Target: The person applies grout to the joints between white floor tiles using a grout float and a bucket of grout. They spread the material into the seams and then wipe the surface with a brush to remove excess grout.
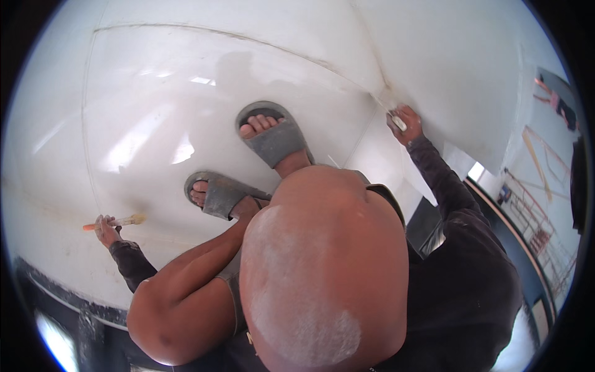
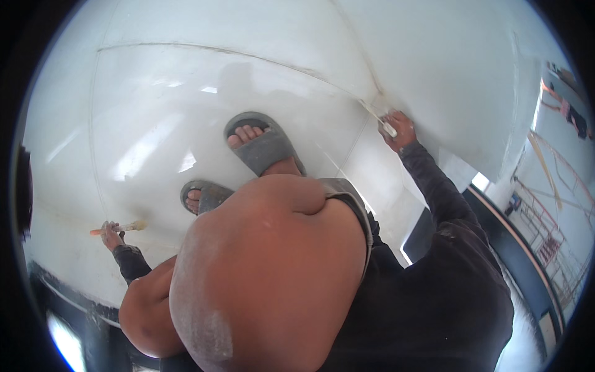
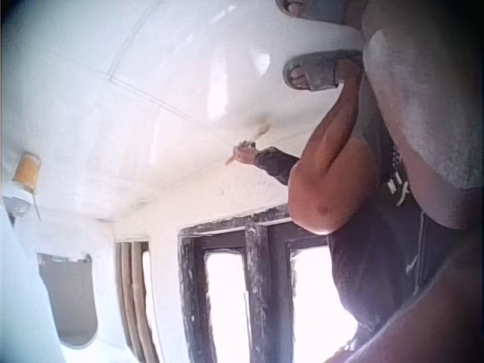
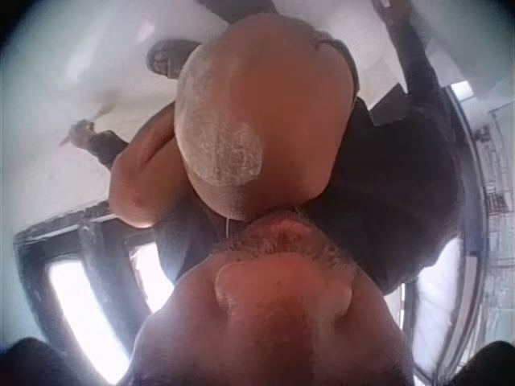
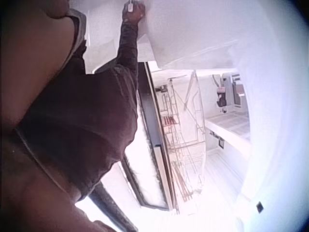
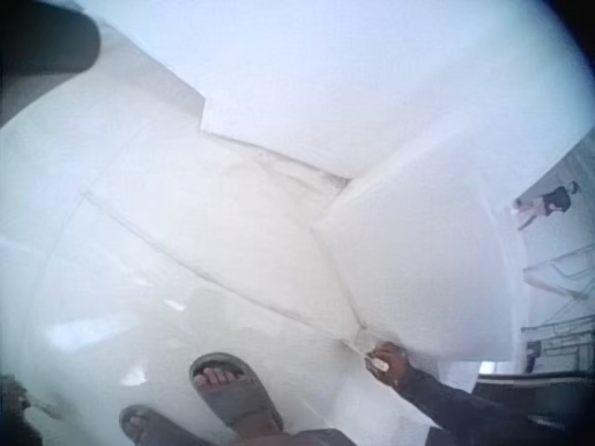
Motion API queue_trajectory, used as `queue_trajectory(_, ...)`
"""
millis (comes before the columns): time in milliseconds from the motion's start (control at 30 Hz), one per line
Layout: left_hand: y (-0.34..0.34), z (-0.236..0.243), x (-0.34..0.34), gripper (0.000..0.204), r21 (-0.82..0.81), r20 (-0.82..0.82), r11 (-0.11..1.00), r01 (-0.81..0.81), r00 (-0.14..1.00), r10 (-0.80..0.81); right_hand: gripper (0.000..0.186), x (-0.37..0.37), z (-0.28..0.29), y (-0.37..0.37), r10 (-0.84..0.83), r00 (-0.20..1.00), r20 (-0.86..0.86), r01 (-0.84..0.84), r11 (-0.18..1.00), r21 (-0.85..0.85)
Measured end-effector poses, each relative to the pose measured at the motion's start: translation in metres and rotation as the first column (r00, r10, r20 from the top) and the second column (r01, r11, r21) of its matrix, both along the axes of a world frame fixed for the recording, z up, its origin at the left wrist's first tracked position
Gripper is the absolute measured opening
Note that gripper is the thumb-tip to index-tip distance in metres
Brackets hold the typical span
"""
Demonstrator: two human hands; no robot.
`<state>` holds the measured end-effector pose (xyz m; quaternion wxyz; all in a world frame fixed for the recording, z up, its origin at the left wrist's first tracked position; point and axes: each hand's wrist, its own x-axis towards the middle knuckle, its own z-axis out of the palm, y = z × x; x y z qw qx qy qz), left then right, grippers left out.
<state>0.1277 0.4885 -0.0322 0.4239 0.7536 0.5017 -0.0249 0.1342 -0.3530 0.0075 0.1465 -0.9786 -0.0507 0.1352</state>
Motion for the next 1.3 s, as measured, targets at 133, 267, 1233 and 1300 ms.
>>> queue_trajectory(133, -0.032, -0.014, 0.039, 0.024, 0.01, 0.117, 0.998, 0.067, 0.991, -0.068, 0.016, -0.024, 0.02, 0.006, -0.22, 0.972, 0.078, 0.225, 0.972, -0.061)
queue_trajectory(267, -0.08, 0.0, 0.087, 0.018, 0.071, 0.233, 0.938, 0.34, 0.908, -0.347, 0.021, -0.036, 0.025, 0.072, -0.496, 0.868, 0.022, 0.468, 0.832, 0.297)
queue_trajectory(1233, -0.362, 0.071, 0.175, 0.068, 0.36, 0.662, 0.679, 0.64, 0.337, -0.669, 0.026, 0.261, 0.091, 0.306, 0.178, 0.977, 0.117, -0.21, 0.892, 0.4)
queue_trajectory(1300, -0.367, 0.045, 0.17, 0.073, 0.361, 0.454, 0.594, 0.719, 0.421, -0.785, 0.026, 0.302, 0.102, 0.316, 0.12, 0.978, 0.173, -0.186, 0.875, 0.447)
